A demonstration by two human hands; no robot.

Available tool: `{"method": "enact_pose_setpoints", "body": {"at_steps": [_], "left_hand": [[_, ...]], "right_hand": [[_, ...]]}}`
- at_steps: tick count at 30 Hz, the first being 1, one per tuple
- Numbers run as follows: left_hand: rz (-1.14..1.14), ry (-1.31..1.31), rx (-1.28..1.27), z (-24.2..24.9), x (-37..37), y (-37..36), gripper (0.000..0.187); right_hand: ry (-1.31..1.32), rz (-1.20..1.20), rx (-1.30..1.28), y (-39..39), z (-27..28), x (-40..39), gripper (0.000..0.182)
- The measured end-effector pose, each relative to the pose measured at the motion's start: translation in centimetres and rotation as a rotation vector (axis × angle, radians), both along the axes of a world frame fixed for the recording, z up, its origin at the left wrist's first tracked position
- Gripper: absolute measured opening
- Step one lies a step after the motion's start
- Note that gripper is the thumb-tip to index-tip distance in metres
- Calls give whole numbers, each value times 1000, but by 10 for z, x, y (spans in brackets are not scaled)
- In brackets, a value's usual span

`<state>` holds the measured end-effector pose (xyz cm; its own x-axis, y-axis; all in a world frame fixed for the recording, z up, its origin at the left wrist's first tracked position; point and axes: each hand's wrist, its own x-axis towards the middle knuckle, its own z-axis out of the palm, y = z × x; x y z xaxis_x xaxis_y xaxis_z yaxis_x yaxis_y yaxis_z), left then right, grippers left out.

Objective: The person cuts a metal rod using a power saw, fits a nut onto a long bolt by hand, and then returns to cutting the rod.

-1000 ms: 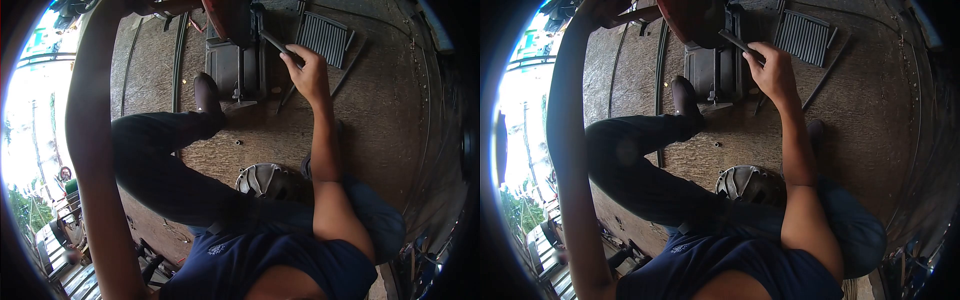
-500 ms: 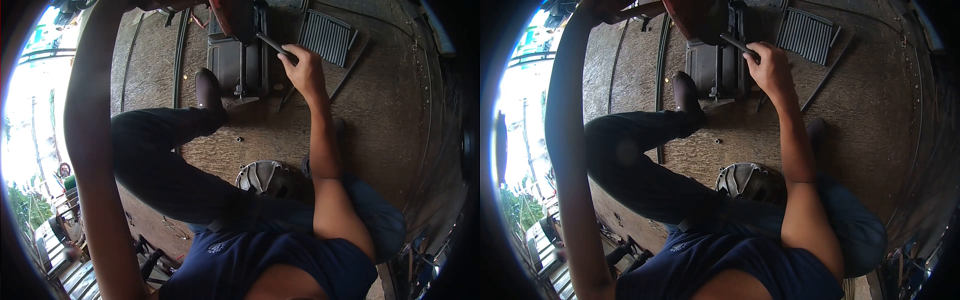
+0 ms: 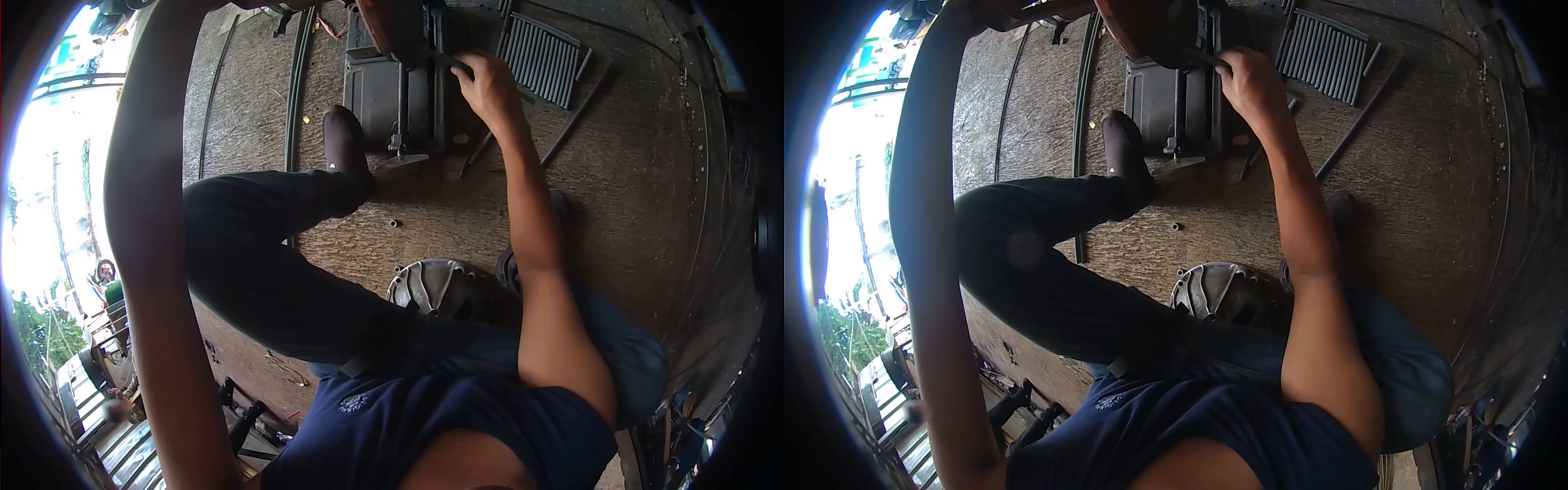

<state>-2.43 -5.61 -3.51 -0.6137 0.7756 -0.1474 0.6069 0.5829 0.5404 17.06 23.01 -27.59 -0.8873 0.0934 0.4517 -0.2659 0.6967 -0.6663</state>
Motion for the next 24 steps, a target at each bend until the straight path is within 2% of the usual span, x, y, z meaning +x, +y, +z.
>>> {"method": "enact_pose_setpoints", "body": {"at_steps": [4,6,18,24], "left_hand": [[22,-63,40,1,3,2,26],[34,-94,60,1,5,2,26],[82,-272,177,10,15,20,27],[105,-361,235,15,20,29,28]], "right_hand": [[12,3,70,1,-6,-10,10],[-38,21,107,0,-5,-11,17],[51,84,96,2,3,-14,14],[-1,85,90,1,8,-9,14]]}}
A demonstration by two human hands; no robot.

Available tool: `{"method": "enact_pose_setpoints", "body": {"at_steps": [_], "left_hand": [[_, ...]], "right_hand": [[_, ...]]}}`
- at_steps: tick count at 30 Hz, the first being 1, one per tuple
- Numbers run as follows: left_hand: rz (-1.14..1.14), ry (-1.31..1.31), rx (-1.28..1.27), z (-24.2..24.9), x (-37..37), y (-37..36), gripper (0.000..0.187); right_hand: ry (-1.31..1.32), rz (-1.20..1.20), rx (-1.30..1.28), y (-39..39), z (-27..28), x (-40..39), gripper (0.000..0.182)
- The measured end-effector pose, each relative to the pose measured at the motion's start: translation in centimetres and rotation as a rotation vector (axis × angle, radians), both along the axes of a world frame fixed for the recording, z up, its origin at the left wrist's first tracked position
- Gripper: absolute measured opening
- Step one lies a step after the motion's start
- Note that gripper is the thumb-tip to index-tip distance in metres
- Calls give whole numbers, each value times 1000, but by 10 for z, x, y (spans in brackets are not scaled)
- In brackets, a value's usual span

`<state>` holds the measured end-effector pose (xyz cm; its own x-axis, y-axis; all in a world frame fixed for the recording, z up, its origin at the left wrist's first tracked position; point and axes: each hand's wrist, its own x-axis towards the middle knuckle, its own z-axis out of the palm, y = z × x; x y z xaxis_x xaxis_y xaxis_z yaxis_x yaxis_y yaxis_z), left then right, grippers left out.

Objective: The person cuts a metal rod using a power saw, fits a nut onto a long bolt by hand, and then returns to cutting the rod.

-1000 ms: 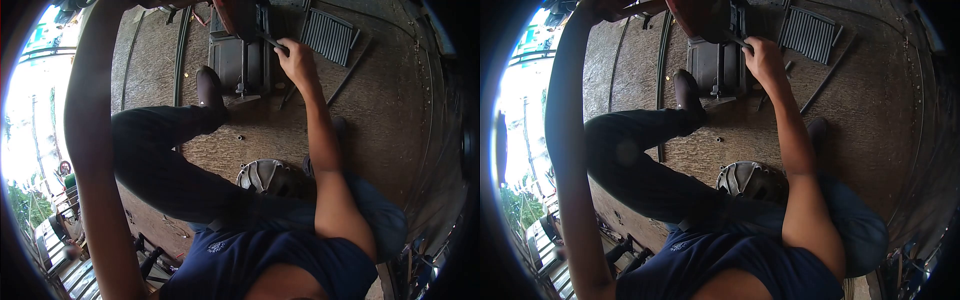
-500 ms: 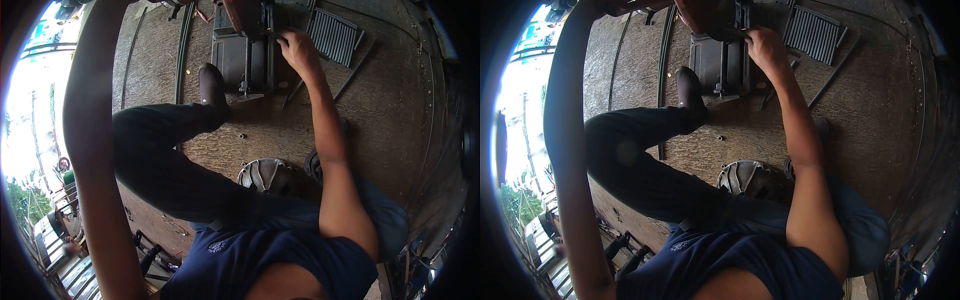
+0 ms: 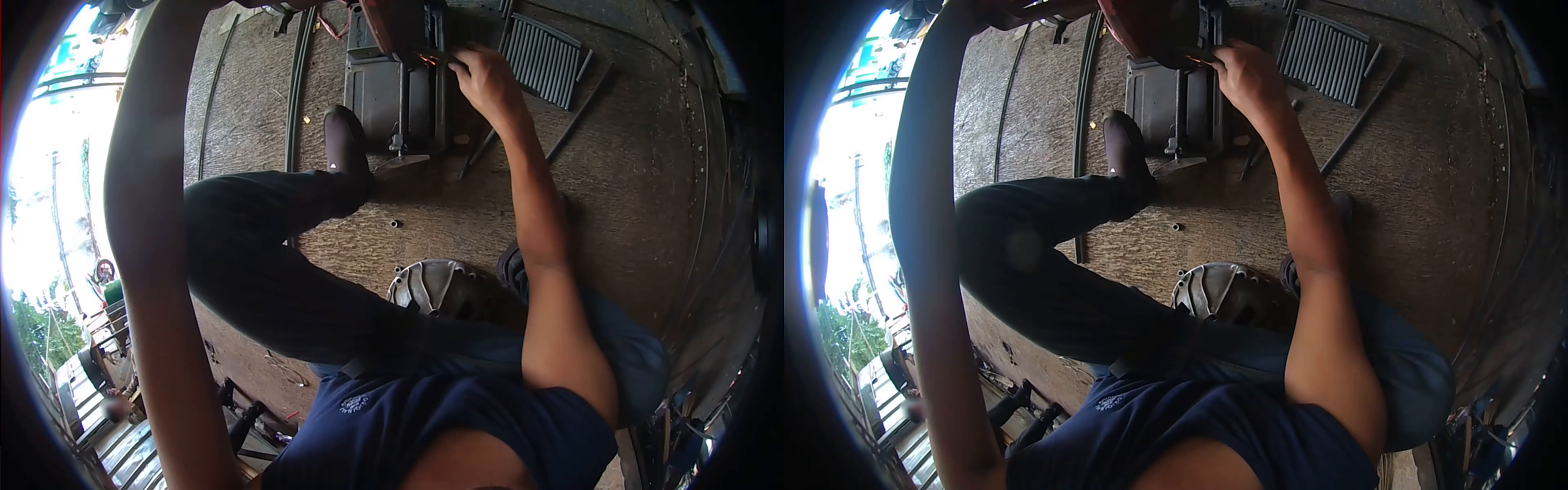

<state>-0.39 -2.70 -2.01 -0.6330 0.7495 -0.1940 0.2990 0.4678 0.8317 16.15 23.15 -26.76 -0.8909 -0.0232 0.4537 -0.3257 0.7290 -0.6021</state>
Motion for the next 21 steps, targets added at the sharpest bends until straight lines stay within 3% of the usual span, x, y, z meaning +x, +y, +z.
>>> {"method": "enact_pose_setpoints", "body": {"at_steps": [13,15,21], "left_hand": [[50,-192,131,10,9,19,29],[57,-222,150,11,10,21,30],[78,-313,208,13,11,27,31]], "right_hand": [[-7,33,-77,-3,10,12,10],[-16,64,-88,-2,8,12,20],[41,56,-38,-1,10,15,20]]}}
